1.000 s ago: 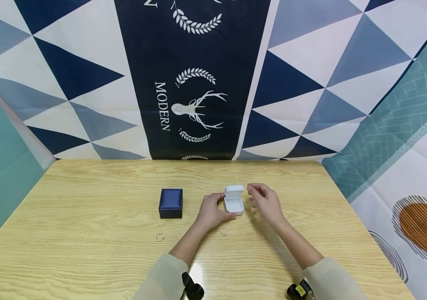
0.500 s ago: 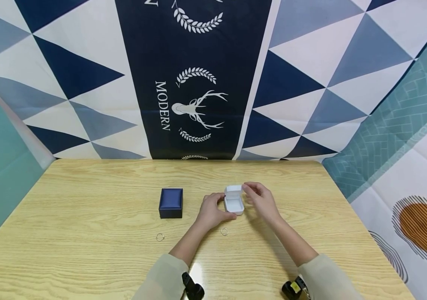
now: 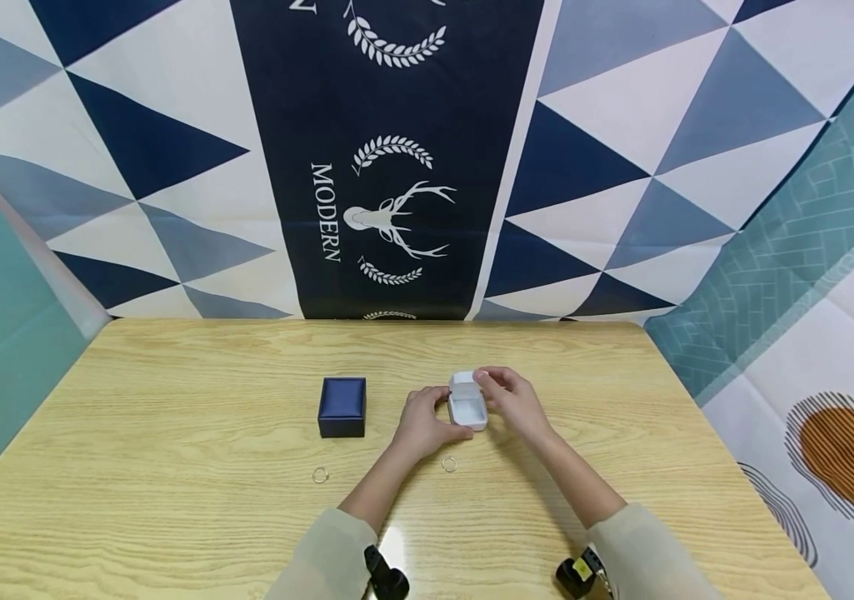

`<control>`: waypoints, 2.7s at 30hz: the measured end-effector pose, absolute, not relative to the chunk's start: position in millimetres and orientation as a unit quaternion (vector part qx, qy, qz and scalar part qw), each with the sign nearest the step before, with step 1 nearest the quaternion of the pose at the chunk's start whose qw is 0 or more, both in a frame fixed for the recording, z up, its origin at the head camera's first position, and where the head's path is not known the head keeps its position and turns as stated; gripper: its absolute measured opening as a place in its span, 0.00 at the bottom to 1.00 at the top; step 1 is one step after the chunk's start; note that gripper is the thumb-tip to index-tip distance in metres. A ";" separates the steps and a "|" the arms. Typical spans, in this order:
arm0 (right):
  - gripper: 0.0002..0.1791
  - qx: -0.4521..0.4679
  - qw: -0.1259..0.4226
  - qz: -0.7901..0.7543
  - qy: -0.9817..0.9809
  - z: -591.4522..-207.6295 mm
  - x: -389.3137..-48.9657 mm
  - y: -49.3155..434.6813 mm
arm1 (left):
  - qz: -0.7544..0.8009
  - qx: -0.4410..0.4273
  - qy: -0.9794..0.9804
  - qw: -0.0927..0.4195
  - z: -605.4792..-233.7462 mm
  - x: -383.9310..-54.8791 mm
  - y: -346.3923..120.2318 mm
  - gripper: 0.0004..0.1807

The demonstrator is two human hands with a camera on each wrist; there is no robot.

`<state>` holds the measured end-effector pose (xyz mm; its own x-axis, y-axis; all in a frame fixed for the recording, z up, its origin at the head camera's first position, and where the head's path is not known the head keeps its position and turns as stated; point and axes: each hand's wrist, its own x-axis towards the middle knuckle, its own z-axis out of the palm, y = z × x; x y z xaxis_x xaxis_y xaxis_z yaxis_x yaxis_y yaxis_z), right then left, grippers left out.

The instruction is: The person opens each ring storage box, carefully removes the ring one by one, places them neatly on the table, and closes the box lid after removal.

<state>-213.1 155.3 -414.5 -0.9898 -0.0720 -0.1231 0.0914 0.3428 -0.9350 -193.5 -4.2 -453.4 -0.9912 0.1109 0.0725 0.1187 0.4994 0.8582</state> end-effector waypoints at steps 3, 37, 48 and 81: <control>0.29 0.008 0.079 -0.576 0.814 -416.9 -213.7 154.1 | -0.495 -0.066 -0.866 0.003 -453.8 -193.8 -3.9 0.39; 0.28 -0.040 0.110 -0.591 0.798 -420.2 -211.7 163.1 | -0.480 -0.073 -0.874 0.010 -451.5 -192.6 -3.4 0.38; 0.29 -0.052 0.115 -0.594 0.794 -423.0 -210.0 166.7 | -0.483 -0.070 -0.873 0.010 -450.4 -192.5 -3.7 0.38; 0.27 -0.068 0.113 -0.605 0.785 -430.5 -209.4 169.6 | -0.484 -0.073 -0.872 0.011 -451.0 -192.6 -4.2 0.38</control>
